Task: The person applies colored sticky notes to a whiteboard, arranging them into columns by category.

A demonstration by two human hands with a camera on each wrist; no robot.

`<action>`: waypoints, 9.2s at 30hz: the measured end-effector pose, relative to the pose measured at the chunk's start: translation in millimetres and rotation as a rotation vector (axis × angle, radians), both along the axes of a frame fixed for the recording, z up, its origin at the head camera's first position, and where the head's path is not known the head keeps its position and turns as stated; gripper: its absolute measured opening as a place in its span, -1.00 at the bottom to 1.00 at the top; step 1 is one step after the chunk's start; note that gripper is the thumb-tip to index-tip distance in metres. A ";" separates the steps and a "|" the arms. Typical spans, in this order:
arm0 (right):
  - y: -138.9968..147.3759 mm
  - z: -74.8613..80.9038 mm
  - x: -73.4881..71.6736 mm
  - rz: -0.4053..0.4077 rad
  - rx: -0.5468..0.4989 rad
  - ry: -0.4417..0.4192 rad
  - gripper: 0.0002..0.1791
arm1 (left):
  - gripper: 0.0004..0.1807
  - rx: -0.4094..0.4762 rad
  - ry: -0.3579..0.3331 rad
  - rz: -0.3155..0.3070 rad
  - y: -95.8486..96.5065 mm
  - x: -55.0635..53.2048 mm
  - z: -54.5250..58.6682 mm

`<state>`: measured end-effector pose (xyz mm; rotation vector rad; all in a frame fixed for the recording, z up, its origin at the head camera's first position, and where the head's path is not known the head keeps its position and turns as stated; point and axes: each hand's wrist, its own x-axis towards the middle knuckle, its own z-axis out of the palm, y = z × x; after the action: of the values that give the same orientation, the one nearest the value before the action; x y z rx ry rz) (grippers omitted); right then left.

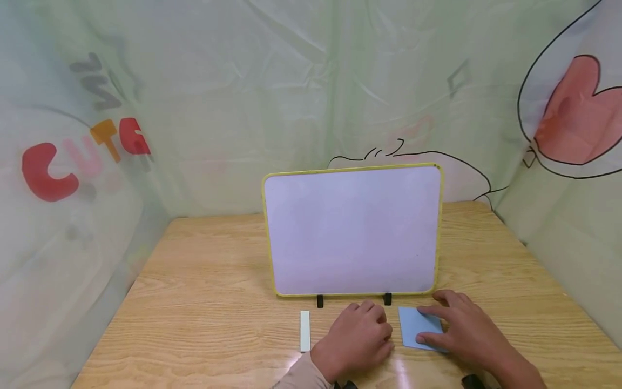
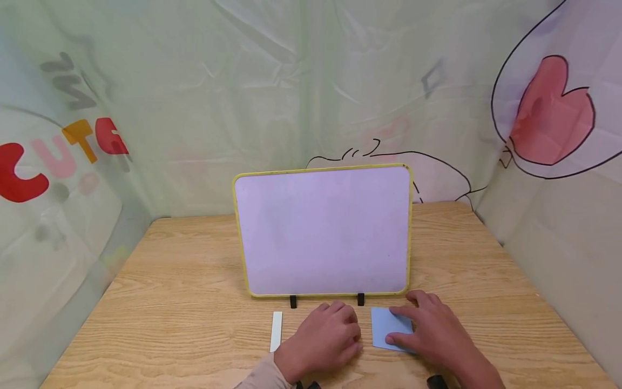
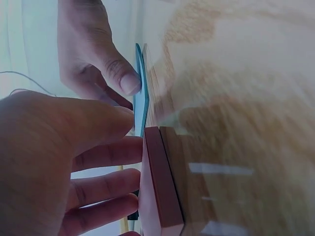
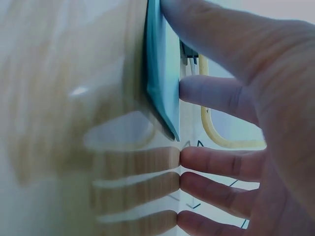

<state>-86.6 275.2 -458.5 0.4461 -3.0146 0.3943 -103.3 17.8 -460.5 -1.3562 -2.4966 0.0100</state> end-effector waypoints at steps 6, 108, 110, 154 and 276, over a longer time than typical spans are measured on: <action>-2.2 -3.7 1.0 0.002 0.003 0.025 -0.21 | -0.79 -0.003 0.011 0.006 2.5 0.5 -0.4; 11.6 -1.6 -0.2 0.112 -0.197 0.156 -0.98 | -0.75 -0.018 -0.122 0.073 30.4 -8.1 0.9; 11.1 -1.7 -0.7 0.106 -0.221 0.156 -0.99 | -0.75 -0.012 -0.117 0.074 30.6 -8.7 0.4; 7.2 -2.0 2.8 0.212 -0.469 0.059 -0.79 | -0.95 0.160 -0.076 0.008 28.8 -16.7 -2.0; 10.3 7.6 2.2 -0.195 -0.322 0.083 -0.77 | -0.62 -0.115 -0.107 0.022 28.2 0.1 2.2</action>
<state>-84.4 285.5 -450.9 0.1393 -2.8053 0.8037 -103.2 46.0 -458.3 -1.4082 -2.6368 0.0897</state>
